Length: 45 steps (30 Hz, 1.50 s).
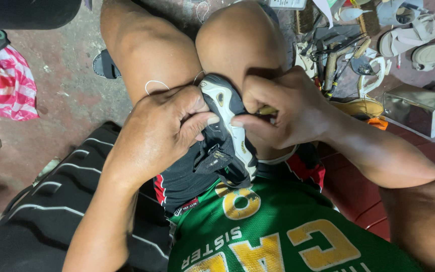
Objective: The person is sitting on the floor and repairing a black and white sneaker. They use a needle and white thread to stitch the sole of the shoe, repeatedly pulling the thread through the material to secure the repair.
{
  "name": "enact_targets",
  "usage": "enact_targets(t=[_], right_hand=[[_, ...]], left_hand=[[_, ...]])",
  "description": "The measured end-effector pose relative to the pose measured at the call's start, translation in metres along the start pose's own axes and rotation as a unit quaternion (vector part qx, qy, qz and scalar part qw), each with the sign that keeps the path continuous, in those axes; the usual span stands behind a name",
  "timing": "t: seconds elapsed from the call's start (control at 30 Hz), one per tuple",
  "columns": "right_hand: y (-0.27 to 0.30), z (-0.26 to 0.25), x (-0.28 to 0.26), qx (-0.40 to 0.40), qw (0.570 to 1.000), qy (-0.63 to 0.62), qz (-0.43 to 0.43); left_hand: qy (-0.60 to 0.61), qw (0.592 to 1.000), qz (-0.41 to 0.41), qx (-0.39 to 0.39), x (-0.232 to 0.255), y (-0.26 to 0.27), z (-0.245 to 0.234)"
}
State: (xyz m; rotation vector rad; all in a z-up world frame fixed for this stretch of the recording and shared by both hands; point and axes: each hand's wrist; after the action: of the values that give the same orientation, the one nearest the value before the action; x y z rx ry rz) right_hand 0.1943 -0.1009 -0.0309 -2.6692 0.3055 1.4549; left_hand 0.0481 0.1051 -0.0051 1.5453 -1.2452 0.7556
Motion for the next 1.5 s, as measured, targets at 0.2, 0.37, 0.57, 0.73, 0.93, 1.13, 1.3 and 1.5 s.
enact_targets(t=[0.2,0.37,0.57,0.73,0.93,1.13,1.3,1.5], right_hand=[[0.001,0.003,-0.003,0.011,1.0,-0.021,-0.007],[0.013,-0.003,0.009,-0.006,0.996,-0.07,0.056],[0.034,0.001,0.019,0.038,0.99,-0.126,0.055],[0.041,0.003,0.022,0.064,0.995,-0.071,0.023],[0.048,0.008,0.029,0.072,0.982,-0.165,0.061],[0.047,0.009,0.028,0.079,0.981,-0.151,0.09],[0.048,0.01,0.018,0.087,0.991,-0.08,0.059],[0.038,0.014,0.004,0.111,0.993,-0.043,0.007]], left_hand=[[0.001,1.0,0.002,0.026,-0.002,0.002,0.002],[0.001,0.99,0.025,0.142,0.009,0.022,0.02],[-0.217,0.952,0.075,0.201,0.0,0.036,0.049],[-0.126,0.972,0.019,0.195,0.004,0.046,0.041],[-0.181,0.949,0.098,0.238,0.012,0.037,0.037],[-0.128,0.973,0.062,0.183,-0.005,0.048,0.037],[0.387,0.897,0.092,0.192,-0.021,0.067,0.045],[0.272,0.93,-0.022,0.246,-0.014,0.047,0.051]])
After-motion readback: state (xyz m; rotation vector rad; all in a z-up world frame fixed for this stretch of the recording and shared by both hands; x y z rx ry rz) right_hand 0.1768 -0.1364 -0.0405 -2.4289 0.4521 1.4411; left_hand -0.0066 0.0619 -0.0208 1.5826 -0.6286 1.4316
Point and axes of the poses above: each hand's wrist, its own y-axis away from the middle knuckle, its own z-axis out of the palm, x = y × z, and after that the axes turned 2 degrees about -x, right-handed
